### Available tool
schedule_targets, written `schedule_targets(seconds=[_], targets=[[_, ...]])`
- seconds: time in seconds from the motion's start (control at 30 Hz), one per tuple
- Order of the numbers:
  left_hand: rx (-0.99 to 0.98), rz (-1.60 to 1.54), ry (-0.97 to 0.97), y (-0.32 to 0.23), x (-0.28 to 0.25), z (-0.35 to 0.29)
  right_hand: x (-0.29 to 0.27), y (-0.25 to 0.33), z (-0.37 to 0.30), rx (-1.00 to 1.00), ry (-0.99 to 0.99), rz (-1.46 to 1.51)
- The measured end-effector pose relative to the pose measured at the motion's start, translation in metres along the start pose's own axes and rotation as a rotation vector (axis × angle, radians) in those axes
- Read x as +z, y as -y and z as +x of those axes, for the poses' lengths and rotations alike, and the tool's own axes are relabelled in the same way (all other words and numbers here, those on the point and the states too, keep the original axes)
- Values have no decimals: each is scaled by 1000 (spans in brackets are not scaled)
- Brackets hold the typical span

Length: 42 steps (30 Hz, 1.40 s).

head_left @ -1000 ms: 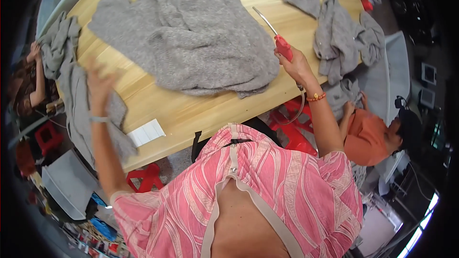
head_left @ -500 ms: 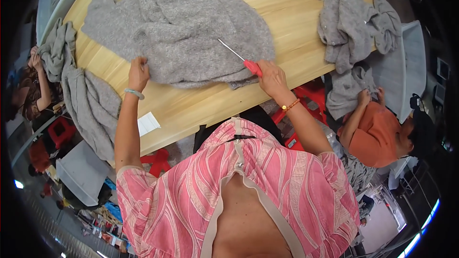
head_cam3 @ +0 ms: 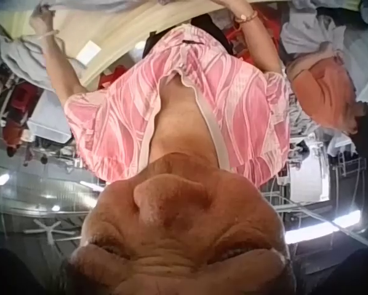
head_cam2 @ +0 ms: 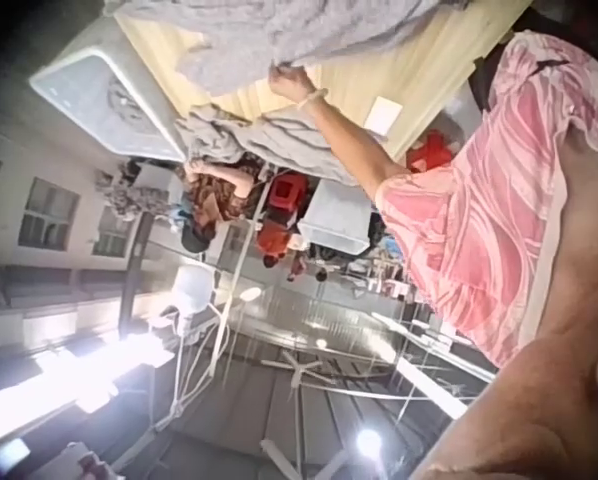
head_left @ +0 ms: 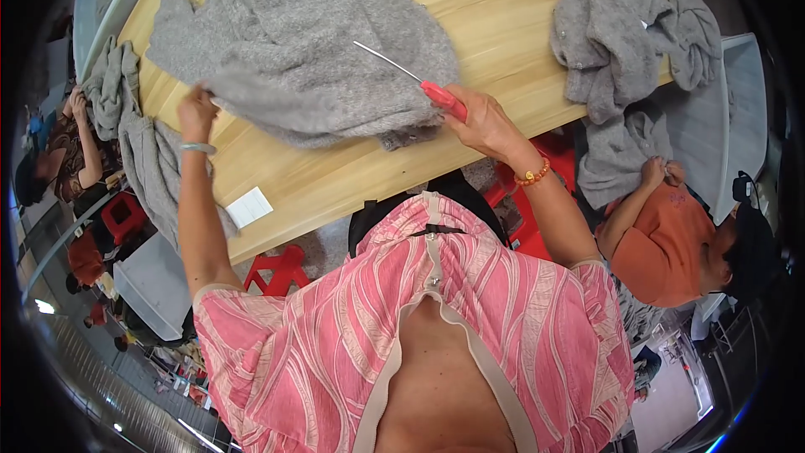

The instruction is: Trimming loose threads from grey fabric pieces using scissors.

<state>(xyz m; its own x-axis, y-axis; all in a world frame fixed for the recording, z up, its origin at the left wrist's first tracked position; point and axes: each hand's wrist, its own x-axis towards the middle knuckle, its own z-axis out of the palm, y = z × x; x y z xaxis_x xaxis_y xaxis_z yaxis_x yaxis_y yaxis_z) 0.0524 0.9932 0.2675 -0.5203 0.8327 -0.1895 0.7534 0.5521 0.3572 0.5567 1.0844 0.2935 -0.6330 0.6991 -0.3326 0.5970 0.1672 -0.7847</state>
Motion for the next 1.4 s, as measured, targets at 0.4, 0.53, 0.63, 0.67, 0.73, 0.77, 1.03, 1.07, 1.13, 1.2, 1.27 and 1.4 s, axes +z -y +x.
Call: schedule_targets(seconds=[0.4,0.53,0.63,0.67,0.73,0.77,1.03,1.07,1.13,1.2,1.27,1.4], targets=[[671,-710,-187,-318,-55,192,-67,-29,3,16,-293,482],[701,-113,-147,-292,50,122,-63,-49,-1,112,-302,371],[686,-104,91,-233,98,81,-45,-67,-4,124,-288,441],[709,-11,89,-220,109,61,-45,-69,-10,154,-254,423],[781,56,-15,-206,112,41,-40,-75,-15,162,-229,415],[765,63,-39,-206,110,37,-39,-77,-17,174,-202,410],[822,4,-257,-223,77,30,-56,-72,-13,162,-290,430],[893,-18,-168,-224,75,18,-68,-62,-14,200,-278,469],[965,-37,-80,-225,75,-8,-83,-45,-13,168,-315,550],[1062,62,25,-225,82,-29,-102,-32,-9,128,-325,536],[975,114,77,-212,91,-35,-121,-15,-4,56,-317,507],[635,-234,78,-188,81,-37,-152,19,10,-9,-335,420]])
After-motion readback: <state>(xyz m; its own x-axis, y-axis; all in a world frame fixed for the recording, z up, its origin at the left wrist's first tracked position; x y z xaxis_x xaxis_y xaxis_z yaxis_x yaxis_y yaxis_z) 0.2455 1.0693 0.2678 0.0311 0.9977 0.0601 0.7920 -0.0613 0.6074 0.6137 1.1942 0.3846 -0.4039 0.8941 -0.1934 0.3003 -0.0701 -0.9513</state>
